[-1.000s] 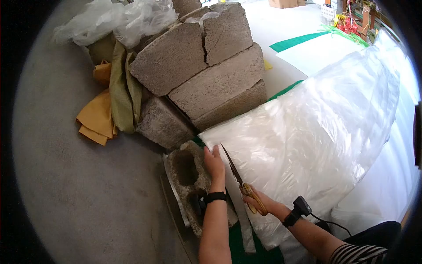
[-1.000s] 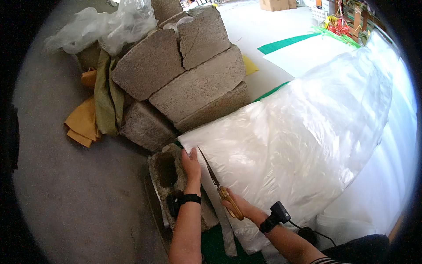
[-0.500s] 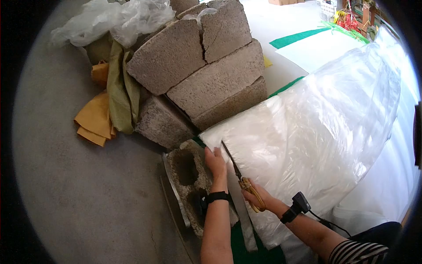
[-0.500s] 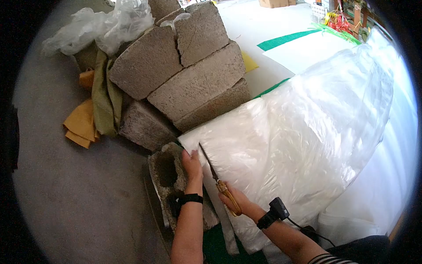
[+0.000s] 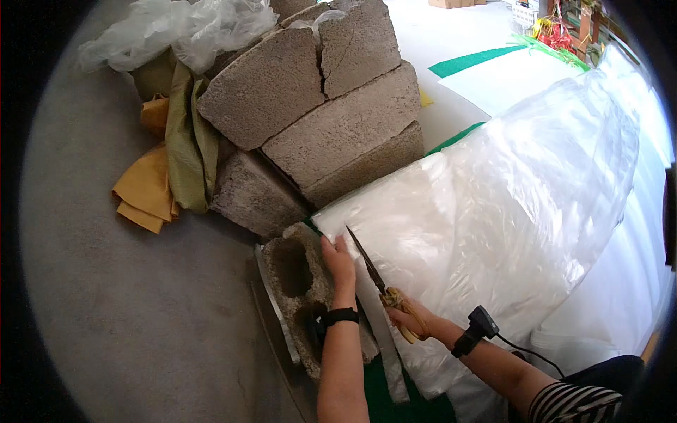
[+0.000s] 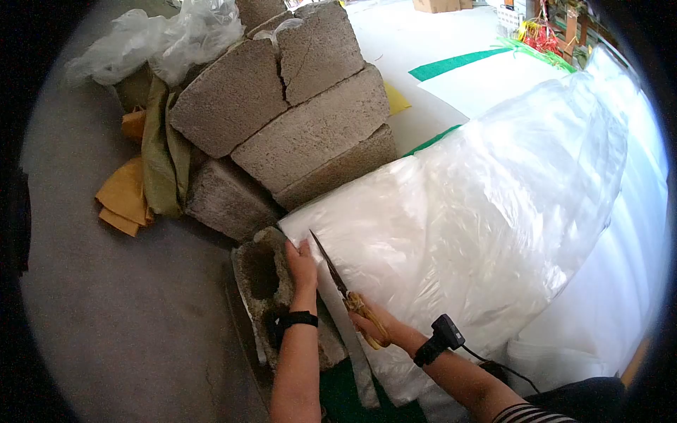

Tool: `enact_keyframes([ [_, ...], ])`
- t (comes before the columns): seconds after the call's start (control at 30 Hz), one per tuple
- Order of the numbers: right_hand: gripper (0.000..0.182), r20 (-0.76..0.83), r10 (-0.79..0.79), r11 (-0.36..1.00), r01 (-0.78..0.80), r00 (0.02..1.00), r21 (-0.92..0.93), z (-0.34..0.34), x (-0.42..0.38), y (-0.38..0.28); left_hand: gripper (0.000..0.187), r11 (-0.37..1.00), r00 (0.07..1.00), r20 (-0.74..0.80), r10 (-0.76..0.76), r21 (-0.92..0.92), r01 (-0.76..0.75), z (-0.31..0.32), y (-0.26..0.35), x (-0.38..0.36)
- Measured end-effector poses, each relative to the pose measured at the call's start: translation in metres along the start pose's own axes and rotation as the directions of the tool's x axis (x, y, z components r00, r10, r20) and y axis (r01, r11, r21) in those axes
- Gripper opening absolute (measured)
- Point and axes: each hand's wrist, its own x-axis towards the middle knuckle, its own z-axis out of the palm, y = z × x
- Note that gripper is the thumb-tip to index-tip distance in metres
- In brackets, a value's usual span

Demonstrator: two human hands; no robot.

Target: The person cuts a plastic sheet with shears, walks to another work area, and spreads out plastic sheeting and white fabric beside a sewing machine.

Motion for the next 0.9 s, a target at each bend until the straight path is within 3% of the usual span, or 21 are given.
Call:
enact_keyframes([
  [0.23, 0.045, -0.004, 0.016, 1.000, -0.016, 1.000, 0.005, -0.002, 0.001, 0.002, 0.033, 1.000, 1.000, -0.017, -0.003, 0.003, 0.003, 0.000, -0.002, 0.000],
  [0.3, 0.049, -0.058, -0.061, 0.979, 0.049, 0.996, -0.197, -0.005, 0.011, 0.003, 0.034, 1.000, 1.000, 0.013, 0.013, 0.000, -0.013, -0.003, 0.015, -0.006],
  [0.5, 0.055, -0.056, -0.078, 0.997, 0.076, 0.995, -0.034, -0.002, 0.010, -0.010, 0.037, 0.997, 1.000, 0.016, -0.022, -0.067, 0.023, 0.001, 0.018, -0.009],
  [0.63, 0.059, -0.097, -0.072, 0.994, 0.063, 0.993, -0.092, 0.002, 0.013, 0.005, 0.038, 0.997, 1.000, 0.027, -0.015, -0.077, 0.017, 0.001, 0.014, -0.009],
  [0.7, 0.061, -0.116, -0.048, 0.972, 0.020, 0.992, -0.236, 0.001, 0.010, -0.003, 0.041, 0.993, 0.997, -0.002, -0.081, -0.089, 0.080, 0.005, 0.014, -0.001],
  [0.73, 0.061, -0.116, -0.049, 0.971, 0.020, 0.992, -0.239, 0.001, 0.008, -0.008, 0.045, 0.985, 0.989, -0.029, -0.146, -0.099, 0.143, 0.008, 0.014, 0.005],
  [0.83, 0.061, -0.116, -0.079, 0.966, 0.048, 0.990, -0.254, 0.002, 0.002, -0.015, 0.050, 0.986, 0.996, 0.007, -0.091, -0.140, 0.091, 0.002, 0.047, 0.012],
  [0.9, 0.060, -0.088, -0.067, 0.989, 0.055, 0.994, -0.137, 0.001, 0.003, -0.008, 0.048, 0.984, 0.996, -0.052, -0.067, -0.166, 0.057, 0.008, 0.015, 0.024],
])
